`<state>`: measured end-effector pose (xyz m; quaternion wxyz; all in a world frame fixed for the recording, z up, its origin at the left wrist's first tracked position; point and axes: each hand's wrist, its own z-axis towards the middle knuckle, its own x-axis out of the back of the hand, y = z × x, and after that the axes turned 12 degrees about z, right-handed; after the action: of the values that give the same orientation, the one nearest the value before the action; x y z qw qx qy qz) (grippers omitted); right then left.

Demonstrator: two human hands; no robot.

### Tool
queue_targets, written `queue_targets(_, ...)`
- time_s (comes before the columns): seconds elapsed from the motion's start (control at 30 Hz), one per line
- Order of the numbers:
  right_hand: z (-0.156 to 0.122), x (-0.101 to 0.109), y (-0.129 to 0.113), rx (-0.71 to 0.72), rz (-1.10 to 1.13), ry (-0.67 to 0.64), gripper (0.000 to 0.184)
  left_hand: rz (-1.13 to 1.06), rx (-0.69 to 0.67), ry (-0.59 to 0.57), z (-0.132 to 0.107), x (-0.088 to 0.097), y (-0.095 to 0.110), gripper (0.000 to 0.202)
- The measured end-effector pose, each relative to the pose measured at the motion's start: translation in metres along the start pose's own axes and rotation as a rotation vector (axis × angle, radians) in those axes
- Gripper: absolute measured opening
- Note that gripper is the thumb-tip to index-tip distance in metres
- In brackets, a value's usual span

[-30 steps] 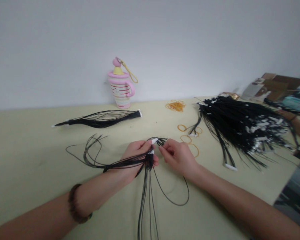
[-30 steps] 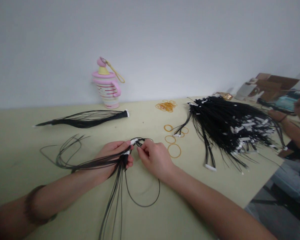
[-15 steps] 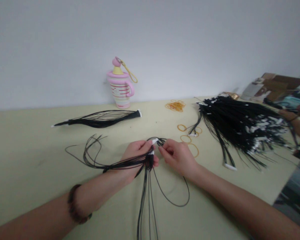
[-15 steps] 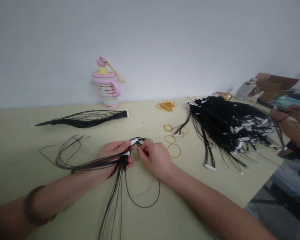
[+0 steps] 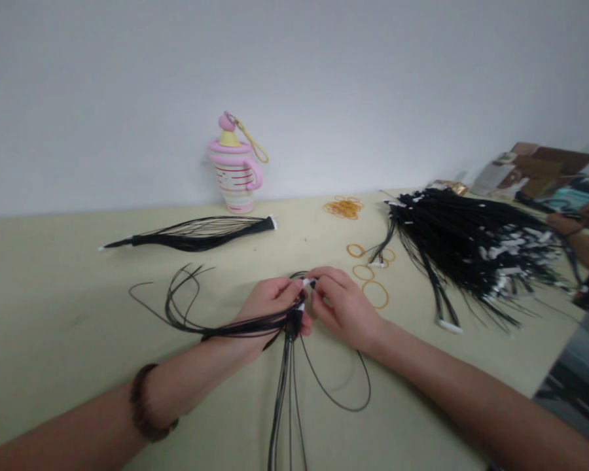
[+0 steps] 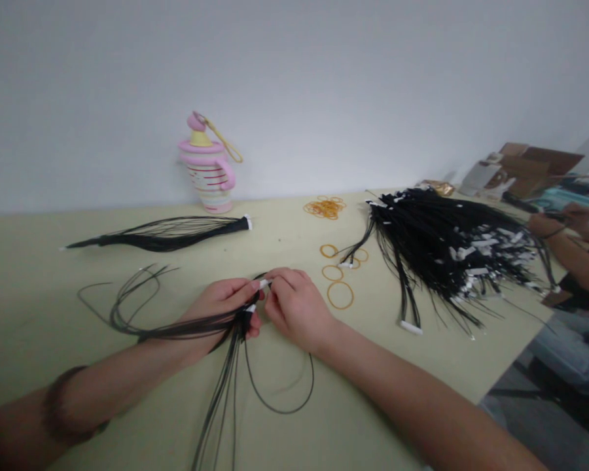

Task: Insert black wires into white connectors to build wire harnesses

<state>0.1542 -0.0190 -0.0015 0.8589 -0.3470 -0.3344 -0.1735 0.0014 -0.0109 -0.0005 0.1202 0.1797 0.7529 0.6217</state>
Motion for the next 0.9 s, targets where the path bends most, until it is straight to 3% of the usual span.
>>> queue_targets(0.17, -0.001, -0.001, 0.001, 0.038, -0.081, 0.004, 0.012, -0.028, 0.011, 0.002, 0.0, -0.002, -0.001, 0.025)
queue_targets(0.33, -0.001, 0.001, 0.003, 0.012, 0.02, 0.023, 0.012, -0.122, 0.023, 0.026, 0.005, 0.004, -0.001, 0.023)
queue_targets(0.5, 0.0, 0.016, 0.014, -0.084, 0.069, 0.127, 0.01, -0.328, -0.026, 0.078, 0.008, 0.023, 0.021, 0.013)
queue_targets(0.63, 0.001, 0.023, 0.029, -0.352, 0.527, -0.144, 0.022, -0.387, -0.021, 0.055, -0.003, 0.024, 0.043, 0.01)
queue_targets(0.7, 0.002, 0.023, 0.035, -0.456, 0.734, -0.245, 0.028, -0.375, -0.013, -0.019, -0.011, 0.019, 0.048, 0.012)
queue_targets(0.9, 0.004, 0.023, 0.035, -0.545, 0.965, -0.287, 0.025, -0.338, -0.095, -0.163, -0.025, 0.012, 0.051, 0.017)
